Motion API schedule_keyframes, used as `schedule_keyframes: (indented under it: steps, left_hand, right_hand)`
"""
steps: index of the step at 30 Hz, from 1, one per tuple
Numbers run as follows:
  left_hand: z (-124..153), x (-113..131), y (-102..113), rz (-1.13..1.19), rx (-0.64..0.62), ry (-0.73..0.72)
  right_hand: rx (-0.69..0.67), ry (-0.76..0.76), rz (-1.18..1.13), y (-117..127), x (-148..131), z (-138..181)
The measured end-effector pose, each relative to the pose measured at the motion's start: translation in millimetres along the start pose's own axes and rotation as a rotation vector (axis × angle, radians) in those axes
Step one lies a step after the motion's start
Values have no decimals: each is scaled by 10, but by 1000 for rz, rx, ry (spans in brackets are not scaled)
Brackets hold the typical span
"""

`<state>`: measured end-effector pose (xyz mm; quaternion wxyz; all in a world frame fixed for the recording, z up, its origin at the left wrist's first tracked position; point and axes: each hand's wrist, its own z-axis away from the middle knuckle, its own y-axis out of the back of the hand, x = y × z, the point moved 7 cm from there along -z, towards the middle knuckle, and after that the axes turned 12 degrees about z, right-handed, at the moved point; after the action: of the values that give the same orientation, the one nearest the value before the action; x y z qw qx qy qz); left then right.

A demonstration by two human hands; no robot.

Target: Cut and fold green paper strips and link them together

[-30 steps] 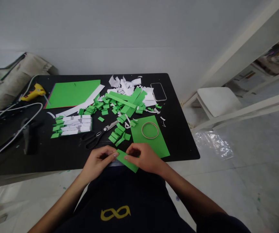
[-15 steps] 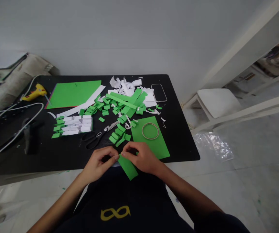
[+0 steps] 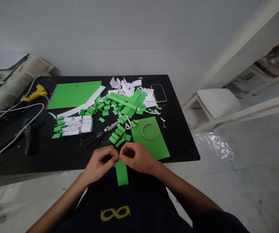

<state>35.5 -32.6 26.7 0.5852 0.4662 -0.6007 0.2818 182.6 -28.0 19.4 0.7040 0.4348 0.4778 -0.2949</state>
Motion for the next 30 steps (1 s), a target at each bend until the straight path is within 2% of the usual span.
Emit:
schedule_keyframes:
  steps: [7, 13, 17, 22, 25, 30]
  left_hand:
    - [-9, 54, 45, 32, -23, -39]
    - [-7, -16, 214, 38, 42, -10]
    - [-12, -44, 171, 46, 22, 4]
    - [5, -47, 123, 51, 9, 15]
    - [21, -56, 192, 51, 5, 24]
    - [24, -93, 346, 64, 77, 52]
  right_hand:
    - [-68, -4, -8, 46, 18, 17]
    - [-26, -84, -88, 227, 77, 29]
    - [3, -17, -85, 96, -12, -5]
    - [-23, 6, -62, -85, -36, -4]
    - [-1, 4, -32, -17, -19, 12]
    - [87, -21, -30, 130, 26, 16]
